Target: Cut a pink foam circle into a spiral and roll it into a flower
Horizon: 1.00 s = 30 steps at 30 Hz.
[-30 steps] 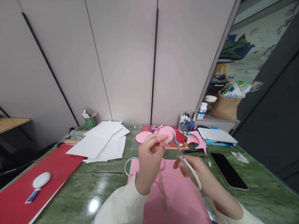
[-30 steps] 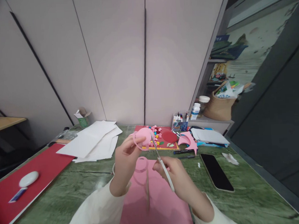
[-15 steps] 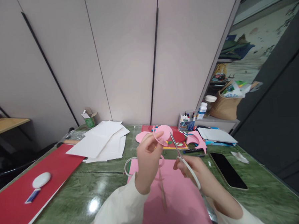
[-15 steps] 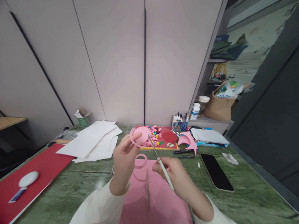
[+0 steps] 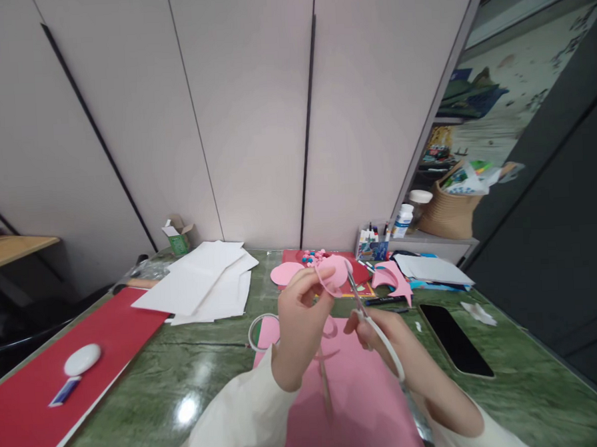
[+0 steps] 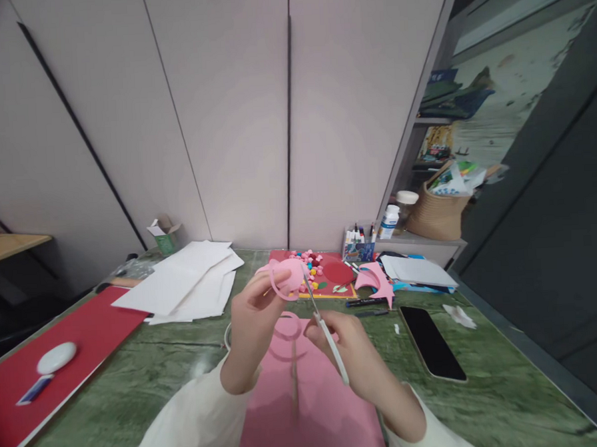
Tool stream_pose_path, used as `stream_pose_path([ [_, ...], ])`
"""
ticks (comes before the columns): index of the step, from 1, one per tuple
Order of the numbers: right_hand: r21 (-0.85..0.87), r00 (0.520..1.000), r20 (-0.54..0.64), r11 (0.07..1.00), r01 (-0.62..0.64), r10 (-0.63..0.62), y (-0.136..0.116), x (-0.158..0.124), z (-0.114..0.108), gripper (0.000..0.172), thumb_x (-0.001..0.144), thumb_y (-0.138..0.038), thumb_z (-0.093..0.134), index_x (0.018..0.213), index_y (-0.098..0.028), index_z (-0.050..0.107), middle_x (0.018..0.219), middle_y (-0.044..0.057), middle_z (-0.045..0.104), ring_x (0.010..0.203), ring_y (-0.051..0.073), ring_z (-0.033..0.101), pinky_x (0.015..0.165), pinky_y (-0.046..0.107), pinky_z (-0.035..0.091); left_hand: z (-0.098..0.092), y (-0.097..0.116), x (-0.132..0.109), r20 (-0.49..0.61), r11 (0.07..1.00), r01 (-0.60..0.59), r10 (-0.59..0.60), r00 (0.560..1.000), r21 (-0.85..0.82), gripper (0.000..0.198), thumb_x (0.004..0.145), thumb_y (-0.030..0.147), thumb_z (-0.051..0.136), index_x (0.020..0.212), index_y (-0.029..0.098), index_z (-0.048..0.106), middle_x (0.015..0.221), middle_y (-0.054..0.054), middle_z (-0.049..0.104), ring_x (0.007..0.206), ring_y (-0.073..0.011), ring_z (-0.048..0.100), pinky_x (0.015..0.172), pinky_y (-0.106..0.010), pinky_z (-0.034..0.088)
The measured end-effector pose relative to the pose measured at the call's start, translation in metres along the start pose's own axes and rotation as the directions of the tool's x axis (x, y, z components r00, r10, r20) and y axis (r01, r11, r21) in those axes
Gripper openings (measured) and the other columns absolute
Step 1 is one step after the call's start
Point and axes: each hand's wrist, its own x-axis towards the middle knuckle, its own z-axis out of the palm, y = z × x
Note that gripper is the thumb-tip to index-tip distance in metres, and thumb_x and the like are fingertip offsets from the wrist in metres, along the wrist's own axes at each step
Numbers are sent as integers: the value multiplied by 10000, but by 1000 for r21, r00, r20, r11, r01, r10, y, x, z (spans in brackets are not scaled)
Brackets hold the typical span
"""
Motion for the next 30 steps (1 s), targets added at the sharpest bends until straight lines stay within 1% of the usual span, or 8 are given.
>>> stream_pose_path([
  [3, -2, 1000, 3, 1000, 12, -12, 1, -1, 0, 501, 824, -561, 307, 699, -141, 549, 570, -14, 451, 534, 121, 426, 493, 225, 300, -1, 0, 1, -6, 1000, -17, 18, 1000, 14, 188, 713, 129, 563, 878, 182, 639, 888, -43, 605, 883, -137, 534, 764, -245, 435],
  [8, 18, 999, -1, 999, 32, -32, 0, -1, 0, 500, 826, -554, 317, 713, -140, 573, 574, -6, 483, 535, 121, 438, 501, 225, 313, -2, 1, 0, 9, 1000, -4, 4, 1000, -2, 169, 721, 157, 565, 869, 187, 643, 897, -48, 604, 900, -152, 532, 755, -258, 442],
  [13, 24, 1000, 11, 1000, -10, 10, -1, -1, 1, 521, 820, -572, 303, 694, -139, 562, 566, -5, 465, 531, 122, 431, 496, 228, 311, -2, 3, 0, 3, 1000, 0, 0, 1000, 1, 149, 730, 177, 559, 846, 181, 651, 899, -54, 609, 891, -159, 542, 749, -264, 442],
  [15, 25, 1000, 15, 1000, -16, 16, 0, -1, 1, 527, 818, -581, 294, 718, -138, 563, 563, -9, 453, 527, 121, 426, 496, 229, 308, -2, 3, 1, -6, 1000, -5, 5, 1000, -2, 150, 735, 174, 551, 845, 181, 652, 910, -55, 614, 889, -158, 548, 764, -270, 439],
  [19, 22, 1000, 24, 1000, -8, 8, 1, -1, 1, 529, 820, -581, 289, 696, -138, 551, 555, -13, 442, 524, 116, 415, 498, 227, 299, -2, 2, 1, -29, 1000, -7, 6, 1000, -5, 162, 741, 170, 548, 866, 188, 650, 946, -52, 619, 912, -153, 551, 795, -270, 431],
  [24, 32, 999, 31, 999, -14, 13, 1, -2, 2, 530, 821, -578, 292, 692, -137, 557, 536, -15, 444, 508, 113, 412, 492, 224, 298, -2, 1, -1, -36, 999, 6, -8, 999, -50, 190, 747, 193, 547, 909, 194, 646, 993, -59, 614, 950, -160, 545, 795, -272, 440],
  [30, 40, 999, 34, 999, -25, 24, 3, -2, 3, 519, 820, -572, 303, 691, -137, 556, 524, -18, 438, 490, 108, 405, 477, 219, 298, -1, -1, 0, -56, 998, 10, -13, 998, -55, 213, 734, 176, 559, 931, 184, 639, 1038, -68, 603, 982, -160, 537, 809, -267, 449],
])
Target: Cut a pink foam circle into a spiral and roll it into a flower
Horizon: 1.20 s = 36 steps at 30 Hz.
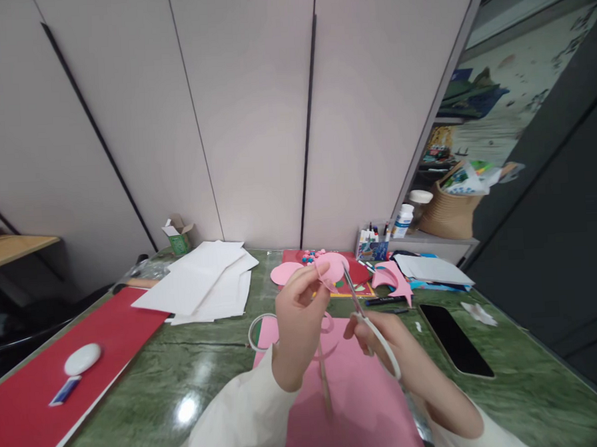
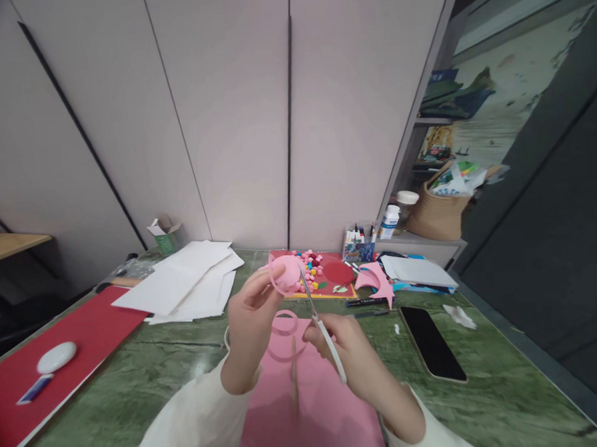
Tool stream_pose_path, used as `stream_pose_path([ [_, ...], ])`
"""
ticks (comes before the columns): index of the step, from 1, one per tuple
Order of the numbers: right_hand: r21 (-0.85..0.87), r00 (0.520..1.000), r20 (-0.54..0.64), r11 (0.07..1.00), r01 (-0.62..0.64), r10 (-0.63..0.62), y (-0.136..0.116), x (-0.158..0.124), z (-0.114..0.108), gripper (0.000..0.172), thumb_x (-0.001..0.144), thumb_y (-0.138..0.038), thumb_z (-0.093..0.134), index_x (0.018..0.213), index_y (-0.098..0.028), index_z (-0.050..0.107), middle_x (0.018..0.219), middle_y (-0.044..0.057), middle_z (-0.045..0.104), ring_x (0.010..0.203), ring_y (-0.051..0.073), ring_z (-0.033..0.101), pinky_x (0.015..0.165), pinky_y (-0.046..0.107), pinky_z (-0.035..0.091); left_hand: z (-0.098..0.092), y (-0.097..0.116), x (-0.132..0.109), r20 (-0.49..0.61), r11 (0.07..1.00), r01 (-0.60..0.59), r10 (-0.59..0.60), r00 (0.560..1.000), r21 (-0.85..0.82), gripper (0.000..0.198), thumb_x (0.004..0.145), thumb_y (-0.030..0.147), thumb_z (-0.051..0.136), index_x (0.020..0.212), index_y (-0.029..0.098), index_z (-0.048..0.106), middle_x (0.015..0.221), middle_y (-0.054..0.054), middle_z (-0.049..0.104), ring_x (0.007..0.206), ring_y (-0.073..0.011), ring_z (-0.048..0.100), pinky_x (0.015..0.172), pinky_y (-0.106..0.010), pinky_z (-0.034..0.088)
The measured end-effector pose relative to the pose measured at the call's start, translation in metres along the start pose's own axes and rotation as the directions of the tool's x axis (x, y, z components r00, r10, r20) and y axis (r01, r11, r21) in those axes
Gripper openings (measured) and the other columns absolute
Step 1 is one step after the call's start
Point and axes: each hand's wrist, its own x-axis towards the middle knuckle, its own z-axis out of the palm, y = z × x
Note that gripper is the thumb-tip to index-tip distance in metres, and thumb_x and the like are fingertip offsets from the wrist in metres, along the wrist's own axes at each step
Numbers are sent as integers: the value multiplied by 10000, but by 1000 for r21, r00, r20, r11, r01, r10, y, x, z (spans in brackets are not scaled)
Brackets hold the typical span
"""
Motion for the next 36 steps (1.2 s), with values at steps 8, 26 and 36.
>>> stream_pose_path([
  [8, -8, 1000, 12, 1000, -17, 17, -3, 1, 0, 477, 815, -555, 332, 603, -157, 484, 516, -19, 428, 491, 108, 388, 466, 217, 272, 1, 1, 1, -15, 1000, 7, -7, 1000, -14, 225, 727, 191, 564, 942, 177, 627, 1041, -81, 594, 967, -172, 543, 808, -287, 453],
  [26, -42, 999, -14, 998, 39, -40, -8, 1, 1, 525, 830, -569, 271, 757, -141, 566, 583, -8, 465, 550, 128, 428, 520, 232, 320, 6, 4, -1, 12, 998, 21, -22, 1000, 53, 225, 702, 151, 571, 912, 198, 635, 974, -50, 603, 818, -138, 561, 639, -228, 457],
  [36, -27, 999, -11, 999, 31, -31, -5, 1, 1, 510, 837, -550, 291, 732, -136, 570, 558, -11, 452, 527, 120, 417, 498, 227, 305, 3, 3, -1, 22, 999, 30, -31, 999, 32, 170, 715, 194, 573, 868, 178, 644, 910, -61, 598, 850, -152, 554, 635, -225, 471],
])
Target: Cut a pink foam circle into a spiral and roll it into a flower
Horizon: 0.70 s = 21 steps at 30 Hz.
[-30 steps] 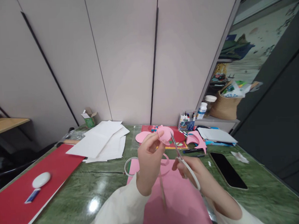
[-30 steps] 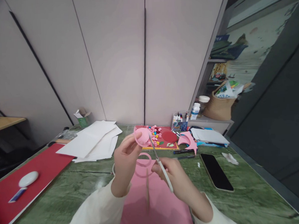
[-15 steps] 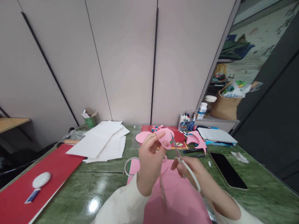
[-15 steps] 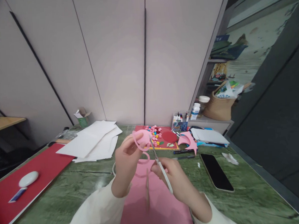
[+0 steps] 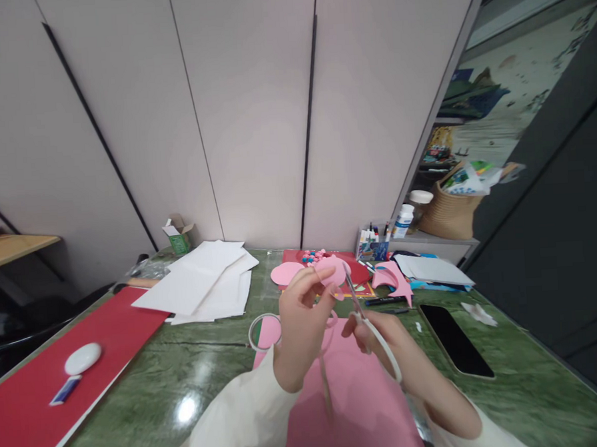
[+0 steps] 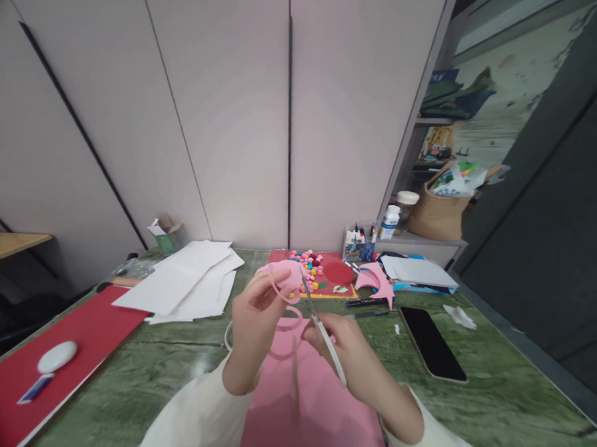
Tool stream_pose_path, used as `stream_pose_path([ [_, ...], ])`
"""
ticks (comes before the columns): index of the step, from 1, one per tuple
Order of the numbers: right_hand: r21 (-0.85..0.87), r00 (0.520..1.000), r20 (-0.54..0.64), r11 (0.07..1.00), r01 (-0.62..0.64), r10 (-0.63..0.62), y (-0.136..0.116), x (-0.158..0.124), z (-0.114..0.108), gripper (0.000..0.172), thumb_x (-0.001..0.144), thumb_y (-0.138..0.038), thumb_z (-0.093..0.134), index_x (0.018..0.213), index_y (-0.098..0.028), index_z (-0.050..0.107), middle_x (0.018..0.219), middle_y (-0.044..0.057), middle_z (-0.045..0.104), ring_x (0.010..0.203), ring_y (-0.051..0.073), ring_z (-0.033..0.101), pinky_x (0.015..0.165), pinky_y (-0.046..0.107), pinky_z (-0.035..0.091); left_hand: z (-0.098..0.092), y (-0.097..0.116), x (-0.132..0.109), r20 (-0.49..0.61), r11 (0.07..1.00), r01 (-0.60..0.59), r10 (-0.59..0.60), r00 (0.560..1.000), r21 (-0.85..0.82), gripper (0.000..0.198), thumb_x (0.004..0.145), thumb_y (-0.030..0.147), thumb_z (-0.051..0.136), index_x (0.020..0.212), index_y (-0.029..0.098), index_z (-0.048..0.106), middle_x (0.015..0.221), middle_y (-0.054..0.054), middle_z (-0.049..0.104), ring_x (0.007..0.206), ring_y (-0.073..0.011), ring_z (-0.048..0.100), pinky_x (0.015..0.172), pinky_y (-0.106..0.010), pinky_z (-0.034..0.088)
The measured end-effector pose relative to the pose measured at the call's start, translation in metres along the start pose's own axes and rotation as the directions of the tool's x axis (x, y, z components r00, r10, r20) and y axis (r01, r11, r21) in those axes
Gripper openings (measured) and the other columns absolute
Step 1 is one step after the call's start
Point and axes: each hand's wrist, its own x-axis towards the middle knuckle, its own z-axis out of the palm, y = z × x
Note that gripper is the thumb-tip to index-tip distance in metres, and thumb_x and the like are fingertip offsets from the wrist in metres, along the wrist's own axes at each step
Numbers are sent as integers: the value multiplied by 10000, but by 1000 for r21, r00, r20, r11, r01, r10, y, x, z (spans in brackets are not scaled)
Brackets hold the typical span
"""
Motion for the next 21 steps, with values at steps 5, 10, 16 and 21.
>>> stream_pose_path([
  [5, -4, 1000, 6, 1000, -15, 15, 0, -1, -1, 509, 834, -551, 299, 729, -137, 575, 547, -14, 443, 519, 118, 413, 488, 224, 299, -1, -2, 0, -11, 1000, 17, -17, 1000, 3, 143, 716, 221, 581, 836, 184, 651, 786, -26, 592, 731, -118, 554, 618, -219, 455],
  [10, -8, 1000, 6, 1000, -26, 26, 2, -1, -1, 530, 824, -571, 292, 718, -136, 575, 536, -14, 438, 510, 117, 407, 477, 222, 290, -2, -2, 0, -10, 1000, 8, -7, 1000, 11, 135, 722, 217, 577, 830, 191, 653, 770, -17, 591, 728, -113, 549, 586, -201, 433],
  [16, 1, 999, 19, 1000, -30, 30, 3, -2, -1, 532, 826, -567, 293, 723, -130, 580, 526, -19, 421, 498, 114, 406, 470, 220, 280, -3, -1, 1, -16, 1000, -19, 19, 1000, 2, 168, 743, 198, 555, 888, 192, 642, 930, -43, 598, 881, -137, 538, 692, -216, 432],
  [21, 7, 998, 30, 999, -48, 48, 4, -1, 0, 564, 805, -605, 287, 716, -129, 575, 525, -22, 411, 494, 112, 398, 464, 220, 267, -3, -4, 0, -24, 1000, -3, 3, 1000, -19, 207, 738, 226, 568, 933, 197, 631, 975, -54, 572, 885, -143, 535, 698, -226, 440],
])
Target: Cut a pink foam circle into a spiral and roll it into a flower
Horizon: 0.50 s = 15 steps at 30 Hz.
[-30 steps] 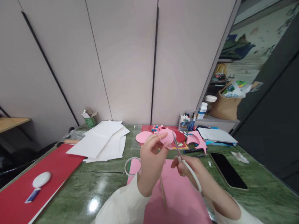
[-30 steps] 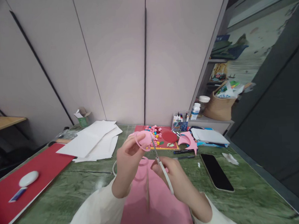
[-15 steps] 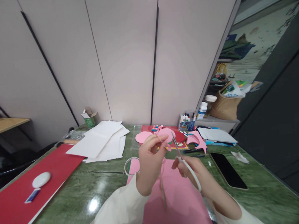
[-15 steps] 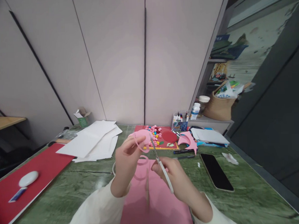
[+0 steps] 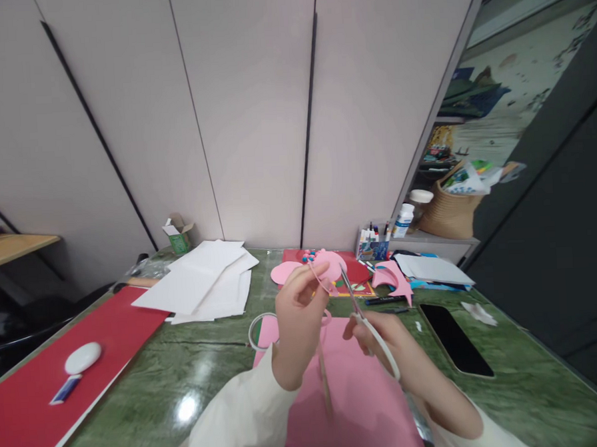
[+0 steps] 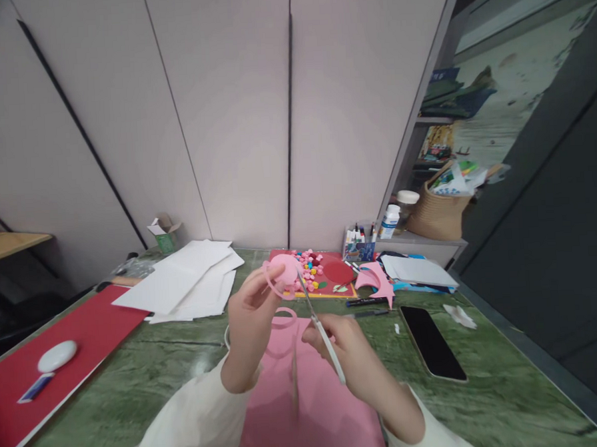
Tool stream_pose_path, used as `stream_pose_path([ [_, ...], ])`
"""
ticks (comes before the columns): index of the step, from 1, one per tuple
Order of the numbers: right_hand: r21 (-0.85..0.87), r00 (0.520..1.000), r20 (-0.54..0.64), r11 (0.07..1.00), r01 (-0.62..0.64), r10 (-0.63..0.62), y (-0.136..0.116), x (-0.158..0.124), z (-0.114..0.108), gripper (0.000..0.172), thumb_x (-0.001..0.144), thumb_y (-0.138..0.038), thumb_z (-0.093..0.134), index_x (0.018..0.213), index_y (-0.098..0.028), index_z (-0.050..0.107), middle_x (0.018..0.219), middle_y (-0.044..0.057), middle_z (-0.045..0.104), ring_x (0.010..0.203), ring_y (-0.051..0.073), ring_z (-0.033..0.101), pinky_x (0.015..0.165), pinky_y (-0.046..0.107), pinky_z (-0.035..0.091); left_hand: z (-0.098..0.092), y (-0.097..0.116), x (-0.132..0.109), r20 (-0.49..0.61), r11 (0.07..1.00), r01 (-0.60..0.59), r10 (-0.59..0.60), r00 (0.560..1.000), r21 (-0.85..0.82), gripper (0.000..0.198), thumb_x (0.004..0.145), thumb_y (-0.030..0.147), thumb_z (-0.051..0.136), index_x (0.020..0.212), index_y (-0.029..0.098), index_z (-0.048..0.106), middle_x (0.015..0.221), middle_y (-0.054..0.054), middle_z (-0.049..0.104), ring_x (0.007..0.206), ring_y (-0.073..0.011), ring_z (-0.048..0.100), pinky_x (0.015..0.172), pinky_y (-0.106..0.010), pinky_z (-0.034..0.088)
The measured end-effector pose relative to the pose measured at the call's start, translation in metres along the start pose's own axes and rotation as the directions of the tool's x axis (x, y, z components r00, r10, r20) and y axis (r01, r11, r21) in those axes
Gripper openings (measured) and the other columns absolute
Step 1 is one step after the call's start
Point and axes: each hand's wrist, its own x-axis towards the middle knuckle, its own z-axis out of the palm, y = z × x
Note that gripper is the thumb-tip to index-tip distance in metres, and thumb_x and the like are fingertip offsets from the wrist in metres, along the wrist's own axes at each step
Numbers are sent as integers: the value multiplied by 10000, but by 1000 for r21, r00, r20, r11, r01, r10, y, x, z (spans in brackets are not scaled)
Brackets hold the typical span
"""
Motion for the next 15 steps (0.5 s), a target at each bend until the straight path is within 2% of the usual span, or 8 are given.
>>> stream_pose_path([
  [9, 14, 1000, -4, 1000, -15, 15, -3, 0, 2, 585, 779, -641, 289, 694, -132, 564, 517, -26, 395, 487, 111, 384, 457, 224, 254, 0, -7, 0, -29, 1000, 13, -13, 999, 9, 250, 721, 241, 588, 966, 197, 615, 945, -51, 556, 828, -139, 550, 729, -263, 456],
  [15, -26, 1000, -24, 1000, 13, -14, -5, 0, 2, 537, 818, -583, 286, 723, -137, 569, 554, -15, 435, 522, 121, 409, 489, 231, 280, 2, 1, 0, 15, 1000, 1, -1, 1000, 0, 210, 719, 183, 573, 920, 197, 630, 942, -45, 569, 842, -136, 543, 640, -219, 463],
])
